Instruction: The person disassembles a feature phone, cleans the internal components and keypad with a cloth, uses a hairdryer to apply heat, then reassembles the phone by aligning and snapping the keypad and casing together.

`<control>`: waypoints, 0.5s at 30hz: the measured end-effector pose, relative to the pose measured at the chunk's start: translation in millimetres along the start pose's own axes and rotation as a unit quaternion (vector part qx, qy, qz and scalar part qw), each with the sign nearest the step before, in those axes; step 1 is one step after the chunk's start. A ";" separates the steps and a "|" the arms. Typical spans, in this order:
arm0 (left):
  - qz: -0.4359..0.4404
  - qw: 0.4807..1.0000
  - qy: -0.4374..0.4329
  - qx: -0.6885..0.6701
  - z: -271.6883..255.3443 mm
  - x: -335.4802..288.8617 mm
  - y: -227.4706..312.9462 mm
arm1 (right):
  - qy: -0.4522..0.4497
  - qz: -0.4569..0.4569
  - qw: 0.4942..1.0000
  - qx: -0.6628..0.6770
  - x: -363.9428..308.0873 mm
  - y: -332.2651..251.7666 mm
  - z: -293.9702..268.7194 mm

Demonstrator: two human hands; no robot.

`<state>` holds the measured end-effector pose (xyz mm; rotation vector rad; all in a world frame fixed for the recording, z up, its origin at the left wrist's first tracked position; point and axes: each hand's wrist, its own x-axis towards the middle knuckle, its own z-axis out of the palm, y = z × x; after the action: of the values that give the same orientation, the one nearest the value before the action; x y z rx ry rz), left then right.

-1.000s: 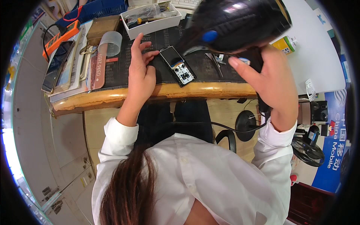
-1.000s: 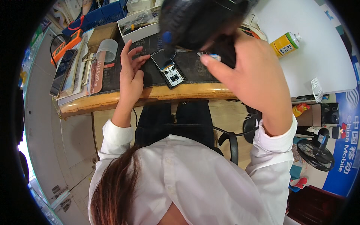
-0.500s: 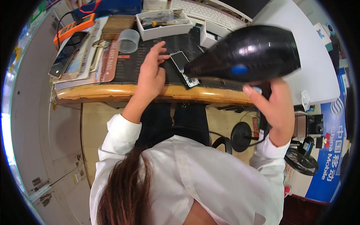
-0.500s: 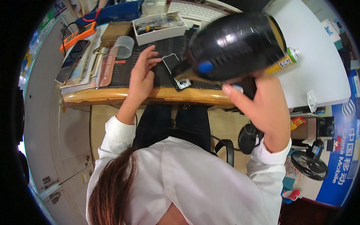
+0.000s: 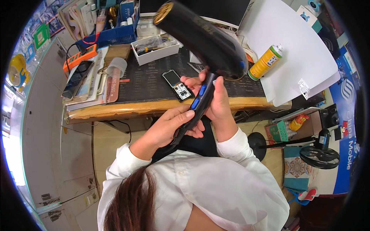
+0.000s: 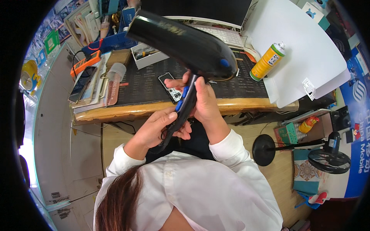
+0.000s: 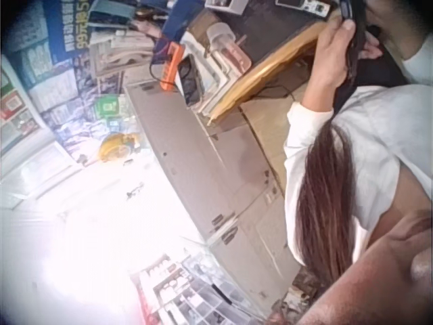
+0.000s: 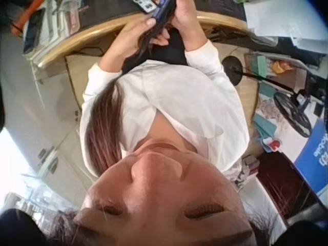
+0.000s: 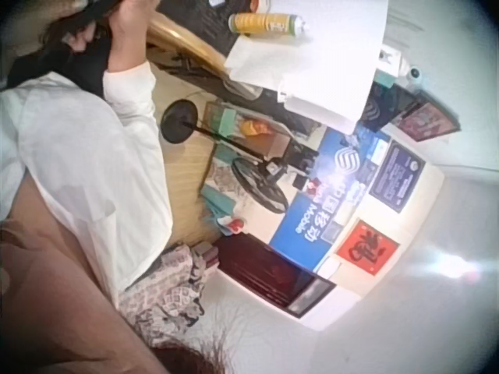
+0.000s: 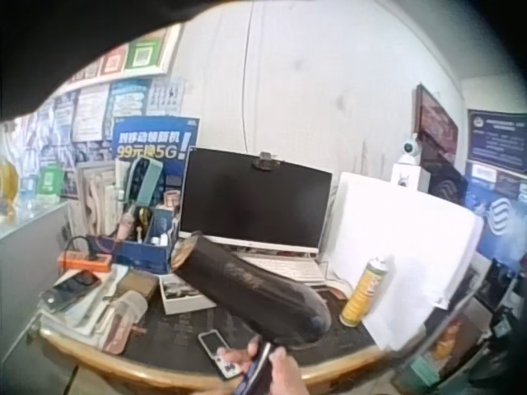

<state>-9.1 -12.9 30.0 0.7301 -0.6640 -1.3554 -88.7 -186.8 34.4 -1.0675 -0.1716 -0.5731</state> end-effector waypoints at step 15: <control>0.048 0.998 0.023 -0.024 -8.5 -28.3 -12.3 | -0.075 0.158 0.984 0.031 -27.6 18.9 49.0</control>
<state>-13.0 15.0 15.0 0.6801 -0.6213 -1.2583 -95.3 -127.8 32.5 -1.0527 -0.1467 -0.1994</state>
